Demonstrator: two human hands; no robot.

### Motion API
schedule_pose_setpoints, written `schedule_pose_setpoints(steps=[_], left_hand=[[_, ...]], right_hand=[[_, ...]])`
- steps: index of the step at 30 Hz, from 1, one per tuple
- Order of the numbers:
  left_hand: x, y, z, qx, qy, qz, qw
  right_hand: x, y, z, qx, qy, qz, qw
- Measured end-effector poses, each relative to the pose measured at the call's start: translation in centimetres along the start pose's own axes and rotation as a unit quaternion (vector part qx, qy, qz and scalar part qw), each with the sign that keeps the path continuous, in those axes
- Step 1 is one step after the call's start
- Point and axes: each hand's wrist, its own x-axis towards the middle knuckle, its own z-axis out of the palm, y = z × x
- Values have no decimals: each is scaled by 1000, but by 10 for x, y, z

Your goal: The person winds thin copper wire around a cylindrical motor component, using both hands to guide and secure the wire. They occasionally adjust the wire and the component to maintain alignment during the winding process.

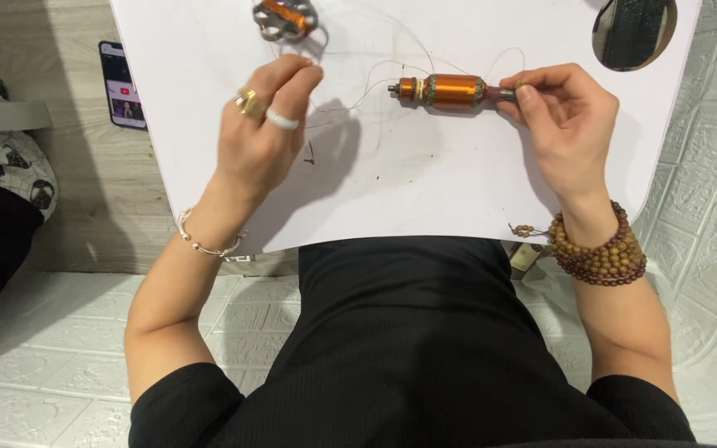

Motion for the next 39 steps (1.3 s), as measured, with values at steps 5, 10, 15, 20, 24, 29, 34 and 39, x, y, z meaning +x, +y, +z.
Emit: schedule_pose_setpoints(steps=[5,10,15,20,24,29,34,39], left_hand=[[20,-1,-14,65,108,132,983],[20,-3,-10,62,112,139,982],[15,-3,-12,-21,78,36,996],[37,7,-25,-74,80,-25,994],[35,6,-25,-86,29,-59,994],[22,3,-20,-80,-8,-58,995],[7,-6,-17,-21,-36,-14,999],[2,-6,-25,-81,61,-17,995]], right_hand=[[-1,1,-6,-11,-30,-36,999],[2,3,-8,16,-67,-21,997],[2,4,-9,36,-66,5,997],[2,4,-6,26,-53,-9,998],[2,-1,-4,20,-52,-10,998],[-2,8,-9,82,-24,48,995],[-6,15,-21,158,-9,45,986],[-10,10,-34,26,-55,6,998]])
